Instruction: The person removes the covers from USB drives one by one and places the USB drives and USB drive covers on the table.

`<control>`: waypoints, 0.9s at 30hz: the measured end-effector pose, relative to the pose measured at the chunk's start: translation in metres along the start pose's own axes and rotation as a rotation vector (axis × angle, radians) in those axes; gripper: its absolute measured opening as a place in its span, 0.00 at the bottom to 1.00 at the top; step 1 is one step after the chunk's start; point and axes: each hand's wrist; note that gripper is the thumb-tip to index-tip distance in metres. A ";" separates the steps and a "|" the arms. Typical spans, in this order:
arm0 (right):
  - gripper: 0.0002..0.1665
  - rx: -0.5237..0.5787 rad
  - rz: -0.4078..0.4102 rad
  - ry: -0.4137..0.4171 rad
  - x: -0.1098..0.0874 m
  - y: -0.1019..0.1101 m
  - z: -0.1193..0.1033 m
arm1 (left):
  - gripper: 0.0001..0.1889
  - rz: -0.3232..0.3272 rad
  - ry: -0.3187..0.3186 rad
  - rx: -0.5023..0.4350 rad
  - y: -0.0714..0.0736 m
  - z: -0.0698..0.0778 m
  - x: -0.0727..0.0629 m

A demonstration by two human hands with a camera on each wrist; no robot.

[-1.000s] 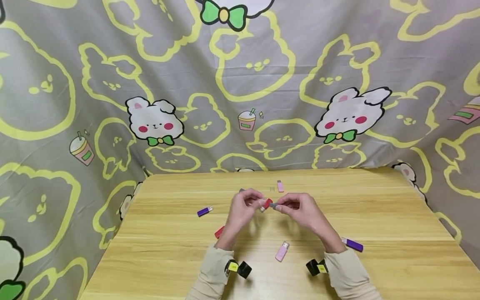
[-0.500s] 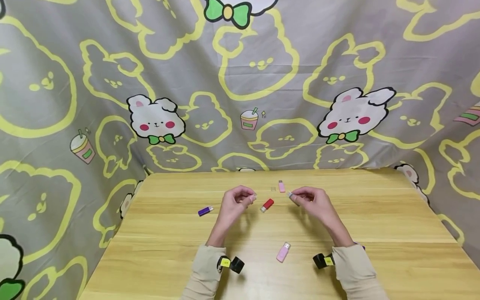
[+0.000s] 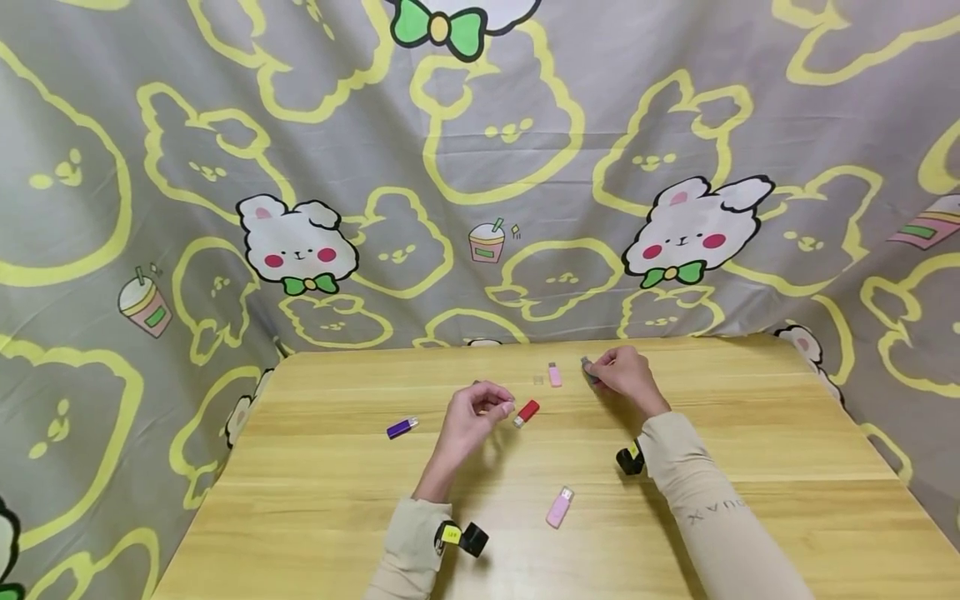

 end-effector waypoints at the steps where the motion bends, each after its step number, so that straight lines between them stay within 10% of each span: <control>1: 0.16 -0.033 -0.004 -0.003 0.002 0.000 0.001 | 0.03 0.001 -0.005 0.004 -0.001 0.000 0.000; 14: 0.30 -0.272 0.056 -0.020 0.014 -0.005 0.006 | 0.02 -0.059 0.005 0.082 -0.009 0.003 0.008; 27: 0.21 -0.253 0.051 0.108 -0.020 0.025 -0.012 | 0.04 -0.174 -0.024 0.319 -0.044 0.026 0.077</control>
Point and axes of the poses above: each hand's wrist, its own x-axis towards the middle knuckle, its own y-axis out of the back of the hand, z = x × y, and after that the axes turned 15 degrees about x, right-handed
